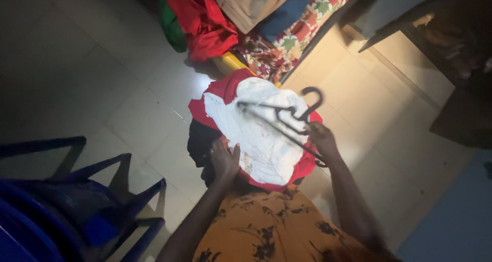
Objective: The person picks up a white cardigan from a pile of clothes, places it on a hanger, and buttons it up. The person then lifts the hanger with the cardigan and moves it towards a wardrobe.
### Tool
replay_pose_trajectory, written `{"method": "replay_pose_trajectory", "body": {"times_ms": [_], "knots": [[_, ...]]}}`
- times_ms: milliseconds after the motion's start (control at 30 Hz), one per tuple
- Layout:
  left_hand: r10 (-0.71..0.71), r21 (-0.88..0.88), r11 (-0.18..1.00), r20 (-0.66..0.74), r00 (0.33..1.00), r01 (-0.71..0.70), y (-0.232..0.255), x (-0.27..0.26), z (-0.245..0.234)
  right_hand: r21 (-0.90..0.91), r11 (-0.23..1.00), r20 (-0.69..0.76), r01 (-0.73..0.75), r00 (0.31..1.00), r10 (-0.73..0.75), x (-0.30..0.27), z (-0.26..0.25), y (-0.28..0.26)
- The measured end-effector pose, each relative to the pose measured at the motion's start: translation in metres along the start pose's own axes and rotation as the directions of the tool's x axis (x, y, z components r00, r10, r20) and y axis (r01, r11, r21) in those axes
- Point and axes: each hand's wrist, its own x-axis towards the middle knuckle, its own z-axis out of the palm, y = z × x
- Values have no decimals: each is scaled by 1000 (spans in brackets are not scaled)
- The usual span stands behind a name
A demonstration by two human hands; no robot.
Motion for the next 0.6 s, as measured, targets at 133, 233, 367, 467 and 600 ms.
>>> {"method": "replay_pose_trajectory", "body": {"times_ms": [133,233,367,467,600], "knots": [[103,186,901,787,609,-393,-42,-36,57,156,988,-242,14,970,24,-23,-35,1],[94,34,962,891,443,-271,-43,-61,85,303,950,-297,77,955,18,-35,-44,11],[289,-188,952,809,512,-239,-1,-91,90,358,930,-340,86,940,44,-57,-52,26],[195,-146,981,742,642,-129,35,-97,95,335,942,-345,28,934,95,-69,-60,32],[73,6,995,658,750,-103,58,-89,116,319,946,-330,55,942,56,-88,-74,39]]}}
